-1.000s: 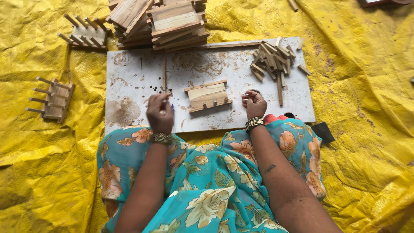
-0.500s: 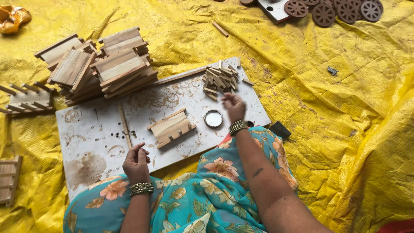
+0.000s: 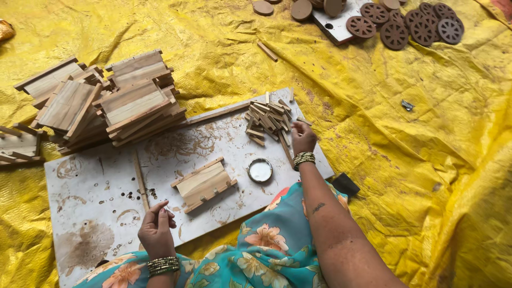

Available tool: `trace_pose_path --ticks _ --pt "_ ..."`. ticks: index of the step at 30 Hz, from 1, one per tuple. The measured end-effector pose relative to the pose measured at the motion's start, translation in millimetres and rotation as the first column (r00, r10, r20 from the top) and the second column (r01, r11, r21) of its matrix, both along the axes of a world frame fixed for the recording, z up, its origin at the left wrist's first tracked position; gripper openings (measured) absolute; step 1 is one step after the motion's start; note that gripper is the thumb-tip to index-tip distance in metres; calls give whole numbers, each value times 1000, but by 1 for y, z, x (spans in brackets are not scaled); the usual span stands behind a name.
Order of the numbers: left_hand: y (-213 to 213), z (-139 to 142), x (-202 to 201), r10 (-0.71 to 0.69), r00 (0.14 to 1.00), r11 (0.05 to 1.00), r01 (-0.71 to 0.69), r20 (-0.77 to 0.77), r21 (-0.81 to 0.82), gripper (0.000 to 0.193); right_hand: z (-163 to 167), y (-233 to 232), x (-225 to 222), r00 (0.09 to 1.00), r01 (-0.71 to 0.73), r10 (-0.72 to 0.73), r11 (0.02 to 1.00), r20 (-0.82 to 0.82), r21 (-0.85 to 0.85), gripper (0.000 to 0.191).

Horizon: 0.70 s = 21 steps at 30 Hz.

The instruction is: The person sits on the floor and assembles a small wooden rack, picking wooden pegs one at a time, dipping them into a small container of glue, and pressing them into holes on a wooden base. They rotate the base to reach different sides and stack the finished piece with others.

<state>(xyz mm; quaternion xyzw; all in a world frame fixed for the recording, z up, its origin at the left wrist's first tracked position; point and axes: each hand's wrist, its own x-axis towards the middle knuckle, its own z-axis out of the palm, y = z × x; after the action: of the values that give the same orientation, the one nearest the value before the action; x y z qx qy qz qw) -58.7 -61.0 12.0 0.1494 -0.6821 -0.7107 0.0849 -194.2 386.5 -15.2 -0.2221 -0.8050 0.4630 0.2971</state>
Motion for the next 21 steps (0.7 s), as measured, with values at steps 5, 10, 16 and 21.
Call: trace_pose_path --ticks 5,10,16,21 --pt "2 -2 -1 -9 999 1000 9 31 -6 22 9 -35 -9 983 -181 168 826 74 534 25" --pt "2 -4 -2 -37 997 999 39 64 -23 22 11 -49 -24 973 -233 165 694 164 682 55" --pt "1 -9 -4 -45 996 998 48 79 -27 22 -4 -32 -30 977 -193 103 799 186 569 20" --pt "1 -15 -5 -70 996 996 72 52 -54 22 -7 -25 -29 990 -79 90 991 108 -107 15"
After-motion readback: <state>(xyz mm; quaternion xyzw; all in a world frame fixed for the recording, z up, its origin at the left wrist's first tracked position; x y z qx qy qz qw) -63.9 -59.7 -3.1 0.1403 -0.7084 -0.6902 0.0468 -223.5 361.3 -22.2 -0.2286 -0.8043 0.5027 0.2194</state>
